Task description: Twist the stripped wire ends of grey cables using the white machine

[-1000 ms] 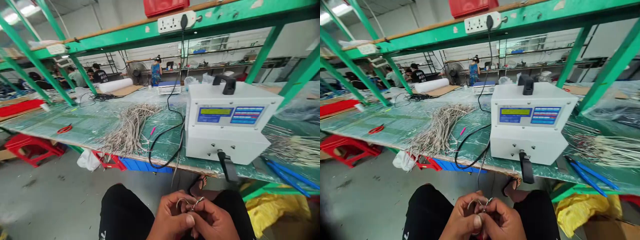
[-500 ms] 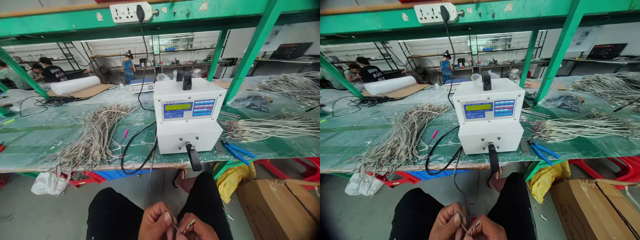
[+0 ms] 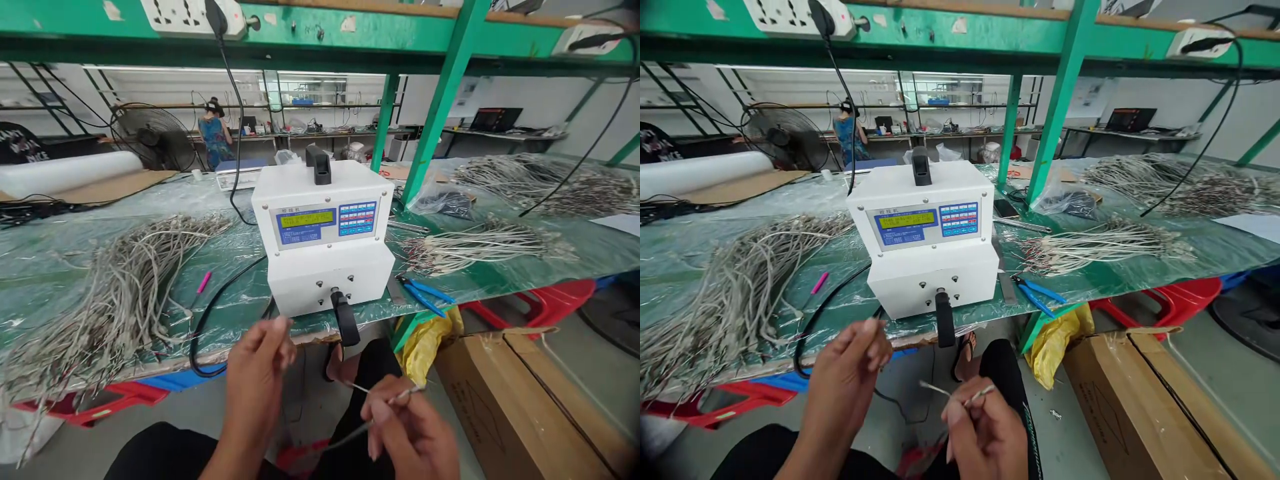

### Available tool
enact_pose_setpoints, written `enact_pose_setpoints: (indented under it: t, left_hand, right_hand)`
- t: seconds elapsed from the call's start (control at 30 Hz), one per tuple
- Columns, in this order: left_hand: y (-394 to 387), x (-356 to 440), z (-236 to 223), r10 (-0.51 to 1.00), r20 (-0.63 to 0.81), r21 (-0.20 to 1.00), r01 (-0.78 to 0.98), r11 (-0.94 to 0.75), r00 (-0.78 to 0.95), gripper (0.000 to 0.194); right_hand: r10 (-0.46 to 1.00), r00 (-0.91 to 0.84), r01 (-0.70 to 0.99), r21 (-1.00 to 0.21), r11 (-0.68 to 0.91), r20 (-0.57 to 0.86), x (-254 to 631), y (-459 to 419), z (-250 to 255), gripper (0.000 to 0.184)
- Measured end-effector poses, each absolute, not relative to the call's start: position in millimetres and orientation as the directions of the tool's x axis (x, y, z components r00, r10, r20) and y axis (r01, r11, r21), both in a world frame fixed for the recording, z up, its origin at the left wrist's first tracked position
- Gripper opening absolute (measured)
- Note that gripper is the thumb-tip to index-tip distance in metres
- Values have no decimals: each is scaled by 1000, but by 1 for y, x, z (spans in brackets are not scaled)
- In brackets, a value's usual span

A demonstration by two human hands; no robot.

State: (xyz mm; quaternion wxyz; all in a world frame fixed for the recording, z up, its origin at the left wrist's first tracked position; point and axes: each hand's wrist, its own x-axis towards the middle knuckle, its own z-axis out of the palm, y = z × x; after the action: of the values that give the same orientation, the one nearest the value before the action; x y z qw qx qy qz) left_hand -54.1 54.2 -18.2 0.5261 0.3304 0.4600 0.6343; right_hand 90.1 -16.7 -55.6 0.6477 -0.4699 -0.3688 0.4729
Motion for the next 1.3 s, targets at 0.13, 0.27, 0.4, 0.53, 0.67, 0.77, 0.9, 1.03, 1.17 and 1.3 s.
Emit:
enact_pose_setpoints:
  t: [0.13, 0.27, 0.4, 0.53, 0.67, 0.77, 0.9, 1.03, 1.17, 1.3]
  left_hand:
    - [97, -44, -14, 993, -103, 985, 146, 93, 60, 55]
    - [115, -30, -18, 967, -202, 971, 164, 177, 153, 56]
    - [122, -25, -21, 918, -300, 954, 96, 285, 259, 53]
    - [125, -24, -23, 899, -320, 945, 26, 327, 300, 47]
    - [125, -24, -25, 893, -317, 937, -41, 347, 319, 42]
    - [125, -25, -26, 888, -315, 931, -72, 357, 335, 42]
    - [126, -26, -27, 887, -307, 929, -95, 358, 344, 43]
    - [121, -28, -32, 906, -276, 935, -130, 330, 320, 52]
    - [101, -32, -47, 961, -221, 939, -230, 256, 169, 58]
    - [70, -39, -74, 964, -263, 909, -323, 263, 44, 66]
  right_hand:
    - [962, 260, -168, -977, 128, 81, 99, 3, -49, 34]
    - [973, 223, -124, -988, 89, 60, 93, 11, -58, 36]
    - [982, 184, -54, -997, 49, 38, 87, 14, -67, 35]
    - [975, 216, 16, -999, 47, 49, 87, 20, -69, 33]
    - [973, 224, 37, -998, 48, 55, 88, 27, -68, 29]
    - [968, 247, 28, -999, 42, 48, 87, 32, -68, 28]
    - [962, 273, 11, -1000, 5, 8, 85, 33, -67, 30]
    - [964, 259, -34, -998, -49, -56, 82, 29, -67, 30]
    - [961, 251, -114, -990, -85, -112, 80, 27, -69, 32]
    - [954, 275, -124, -988, -90, -121, 81, 26, -72, 31]
